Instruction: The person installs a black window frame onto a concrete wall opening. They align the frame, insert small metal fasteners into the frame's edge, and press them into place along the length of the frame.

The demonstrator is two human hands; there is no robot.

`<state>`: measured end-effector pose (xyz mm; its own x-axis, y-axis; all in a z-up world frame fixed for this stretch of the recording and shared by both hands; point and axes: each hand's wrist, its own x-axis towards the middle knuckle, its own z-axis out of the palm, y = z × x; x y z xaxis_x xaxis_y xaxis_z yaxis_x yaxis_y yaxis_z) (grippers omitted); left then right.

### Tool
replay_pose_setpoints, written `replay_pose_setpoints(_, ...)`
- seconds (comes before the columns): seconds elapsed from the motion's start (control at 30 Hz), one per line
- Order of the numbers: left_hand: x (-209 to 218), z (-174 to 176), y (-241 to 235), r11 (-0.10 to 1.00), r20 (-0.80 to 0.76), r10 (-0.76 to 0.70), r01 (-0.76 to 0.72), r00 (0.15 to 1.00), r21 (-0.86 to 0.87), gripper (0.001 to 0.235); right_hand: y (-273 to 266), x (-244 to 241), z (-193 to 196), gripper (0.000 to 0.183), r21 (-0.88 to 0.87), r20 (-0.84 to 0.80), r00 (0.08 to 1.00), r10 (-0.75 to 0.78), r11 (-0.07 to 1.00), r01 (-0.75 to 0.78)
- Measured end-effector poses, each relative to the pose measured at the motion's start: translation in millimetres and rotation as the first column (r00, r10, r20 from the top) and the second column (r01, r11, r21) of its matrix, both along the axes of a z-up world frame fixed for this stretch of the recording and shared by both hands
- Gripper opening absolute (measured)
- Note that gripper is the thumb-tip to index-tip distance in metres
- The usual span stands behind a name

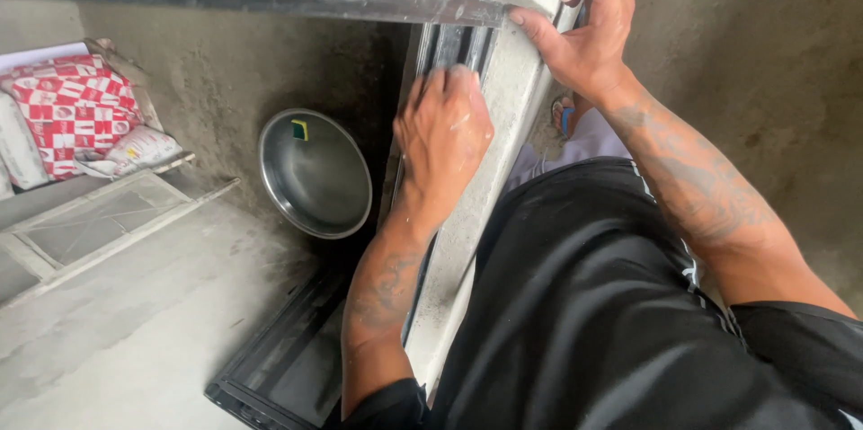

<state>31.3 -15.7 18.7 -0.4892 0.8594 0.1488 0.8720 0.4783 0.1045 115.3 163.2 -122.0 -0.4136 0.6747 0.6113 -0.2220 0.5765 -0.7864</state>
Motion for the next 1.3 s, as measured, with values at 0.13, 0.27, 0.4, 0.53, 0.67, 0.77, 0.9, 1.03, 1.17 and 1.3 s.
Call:
replay_pose_setpoints(0.13,3,14,-8,0.999,0.016,-0.036,0.037,0.999,-0.035,0.027,2,0,-3,0.058,0.009,-0.009,1.000,0.006,1.000,-0.006)
replay_pose_setpoints(0.27,3,7,-6,0.995,-0.004,-0.022,0.021,1.000,-0.102,0.019,1,0,-4,0.058,-0.005,-0.010,1.000,0.001,1.000,-0.001)
replay_pose_setpoints(0.4,0,11,-8,0.989,-0.030,-0.081,0.077,0.996,-0.123,0.015,1,0,-6,0.059,-0.006,0.019,1.000,-0.011,1.000,0.011)
replay_pose_setpoints(0.53,-1,14,-9,0.973,0.005,-0.075,0.075,0.997,-0.218,0.013,1,-1,-3,0.057,-0.005,-0.002,1.000,-0.003,1.000,0.003)
replay_pose_setpoints(0.67,-7,16,0,0.975,0.042,-0.063,0.071,0.997,-0.210,0.012,2,1,-4,0.059,-0.008,0.030,0.999,-0.014,1.000,0.014)
replay_pose_setpoints(0.77,-7,22,-4,0.965,0.039,-0.107,0.113,0.994,-0.238,0.010,4,0,-1,0.055,0.006,-0.005,1.000,0.004,1.000,-0.004)
replay_pose_setpoints(0.9,-10,17,3,0.981,-0.004,-0.089,0.087,0.996,-0.172,0.013,0,1,-7,0.057,-0.019,0.011,1.000,0.008,1.000,-0.008)
replay_pose_setpoints(1.03,-17,43,-2,0.988,0.203,-0.143,0.126,0.969,0.093,0.029,-6,16,10,0.043,-0.021,-0.030,0.999,0.016,1.000,-0.017)
replay_pose_setpoints(1.17,-5,49,-28,0.939,0.442,-0.226,0.073,0.868,0.337,0.026,-54,58,54,0.026,-0.060,-0.029,0.995,0.091,0.994,-0.092)
replay_pose_setpoints(1.3,11,36,-41,0.839,0.322,-0.346,0.137,0.881,0.526,0.021,-100,61,76,0.028,-0.281,-0.115,0.931,0.348,0.887,-0.366)
